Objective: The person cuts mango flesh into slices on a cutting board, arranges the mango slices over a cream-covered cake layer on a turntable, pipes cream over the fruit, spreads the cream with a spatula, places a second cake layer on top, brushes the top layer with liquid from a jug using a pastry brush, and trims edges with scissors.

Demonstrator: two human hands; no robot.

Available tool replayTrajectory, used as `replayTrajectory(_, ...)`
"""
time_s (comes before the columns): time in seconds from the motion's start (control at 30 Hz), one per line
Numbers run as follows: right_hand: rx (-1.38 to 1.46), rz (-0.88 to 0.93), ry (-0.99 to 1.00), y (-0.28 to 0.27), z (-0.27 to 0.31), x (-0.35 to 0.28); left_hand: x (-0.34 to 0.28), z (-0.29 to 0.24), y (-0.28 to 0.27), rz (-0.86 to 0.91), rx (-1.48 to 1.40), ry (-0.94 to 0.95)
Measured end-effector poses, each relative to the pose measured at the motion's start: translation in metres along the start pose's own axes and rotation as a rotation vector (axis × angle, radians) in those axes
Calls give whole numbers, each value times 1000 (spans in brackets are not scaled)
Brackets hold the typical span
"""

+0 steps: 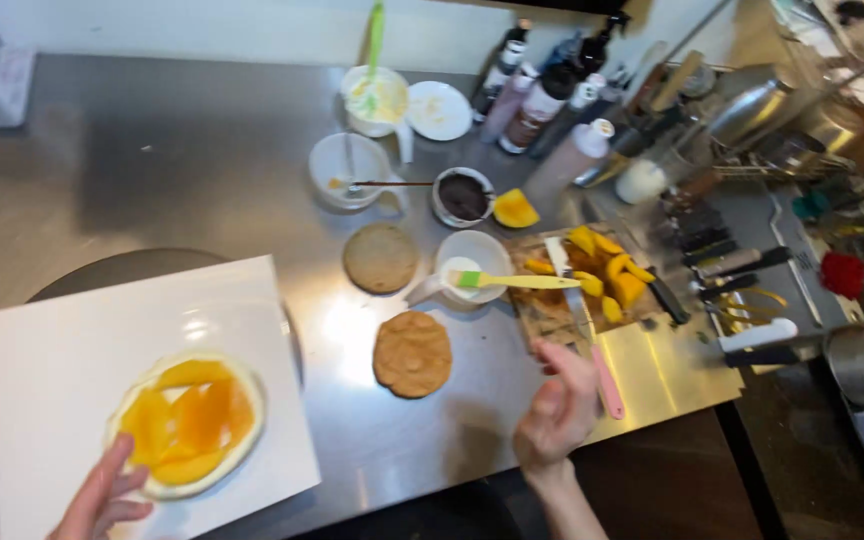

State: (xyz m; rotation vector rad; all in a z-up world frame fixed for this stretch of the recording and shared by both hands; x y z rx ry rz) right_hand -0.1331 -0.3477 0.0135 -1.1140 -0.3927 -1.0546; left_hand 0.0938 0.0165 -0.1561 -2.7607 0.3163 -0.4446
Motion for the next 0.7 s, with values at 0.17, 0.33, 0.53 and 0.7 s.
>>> replayTrajectory(0.17, -341, 53, 618, -50, -245, -10, -66, -120, 198, 726, -585, 321)
replayTrajectory(0.33, -242, 237, 678, -51, -381, -25, -57, -290, 396, 593, -509, -97)
replayTrajectory(0.53, -273, 346, 398, -46, -391, 2, -64, -272, 536, 505, -236, -6)
replayTrajectory(0.7, -523, 406, 253, -53, -416, 17, -72, -263, 585, 458, 136, 156)
Point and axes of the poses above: each hand's wrist, its own x-axis towards the middle knuckle, its own y-axis out of the palm, z = x × y, the point moved 4 cm from there along x, towards the middle knuckle, and after that the axes turned 14 degrees about -x, right-handed, at the moved point
